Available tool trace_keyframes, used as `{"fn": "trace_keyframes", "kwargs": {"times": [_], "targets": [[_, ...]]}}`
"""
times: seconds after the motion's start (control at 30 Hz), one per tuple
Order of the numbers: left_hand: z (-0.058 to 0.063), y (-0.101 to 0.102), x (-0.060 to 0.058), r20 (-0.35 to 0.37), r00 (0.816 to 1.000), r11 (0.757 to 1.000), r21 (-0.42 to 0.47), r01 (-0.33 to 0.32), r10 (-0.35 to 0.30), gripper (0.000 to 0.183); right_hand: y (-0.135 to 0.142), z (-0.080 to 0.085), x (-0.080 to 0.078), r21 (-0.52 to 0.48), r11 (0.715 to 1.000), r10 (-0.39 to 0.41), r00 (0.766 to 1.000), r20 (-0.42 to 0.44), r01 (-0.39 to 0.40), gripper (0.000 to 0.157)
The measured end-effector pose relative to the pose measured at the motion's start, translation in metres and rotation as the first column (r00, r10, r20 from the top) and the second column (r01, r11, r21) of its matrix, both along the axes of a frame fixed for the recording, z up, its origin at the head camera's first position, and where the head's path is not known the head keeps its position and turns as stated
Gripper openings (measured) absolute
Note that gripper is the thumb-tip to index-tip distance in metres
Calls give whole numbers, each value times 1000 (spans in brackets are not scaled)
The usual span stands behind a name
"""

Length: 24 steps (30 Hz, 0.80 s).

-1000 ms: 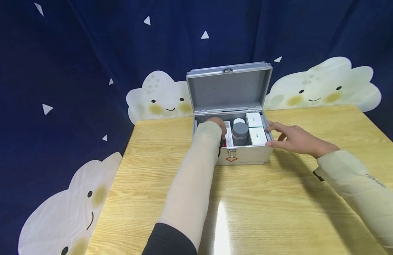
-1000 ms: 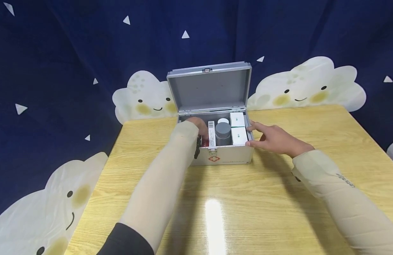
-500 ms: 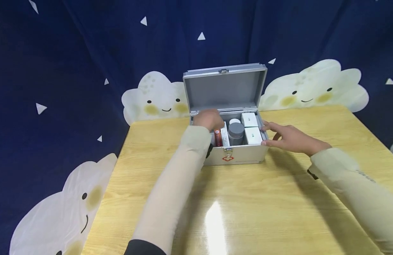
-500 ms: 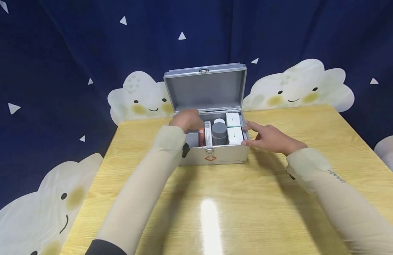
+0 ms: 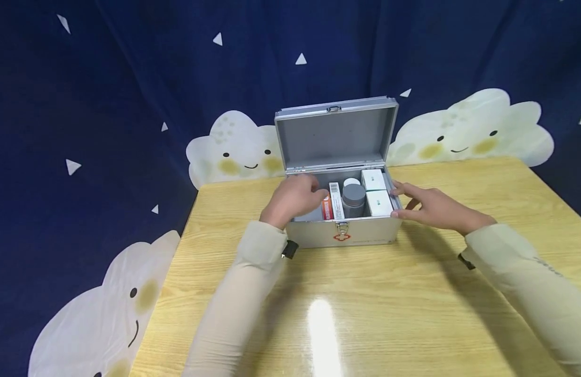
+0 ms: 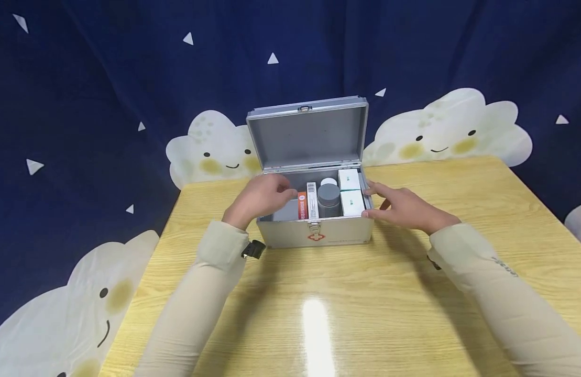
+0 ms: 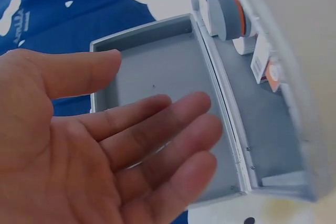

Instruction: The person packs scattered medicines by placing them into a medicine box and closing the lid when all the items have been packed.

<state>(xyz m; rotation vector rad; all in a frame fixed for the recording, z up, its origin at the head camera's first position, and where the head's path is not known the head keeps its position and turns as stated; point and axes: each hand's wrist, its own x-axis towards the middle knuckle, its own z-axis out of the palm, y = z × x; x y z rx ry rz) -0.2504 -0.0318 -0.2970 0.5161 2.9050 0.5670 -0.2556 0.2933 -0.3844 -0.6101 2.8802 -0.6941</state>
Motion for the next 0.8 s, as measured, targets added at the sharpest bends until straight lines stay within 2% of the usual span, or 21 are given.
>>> {"fn": "trace_keyframes", "kwargs": {"times": [0.1,0.27,0.4,0.5,0.63,0.73,0.8], "targets": [[-6,-10,8,-14,1000,998,65,1,0,28,0,-1,0,-10,1000,-1,1000,16,2,67],[-15,-26,14,-14,999,986,163,-38,40,38,1,-3,0,-45,999,5,1000,30,-3,63],[-19,-36,15,-24,997,972,223,-66,74,38,3,-1,1,-41,999,6,1000,18,-6,71],[-23,-42,13,-30,990,959,254,-123,134,37,3,3,1,-35,999,13,1000,15,-12,73],[-26,-51,10,-23,971,931,290,-221,238,37,1,11,0,-34,999,18,1000,23,-17,66],[-26,-58,6,-16,962,919,298,-257,273,38,3,20,-2,-25,1000,16,1000,17,-16,59],[-25,-62,2,-20,959,920,290,-264,281,40,4,28,-4,-12,1000,5,1000,18,-5,58]]}}
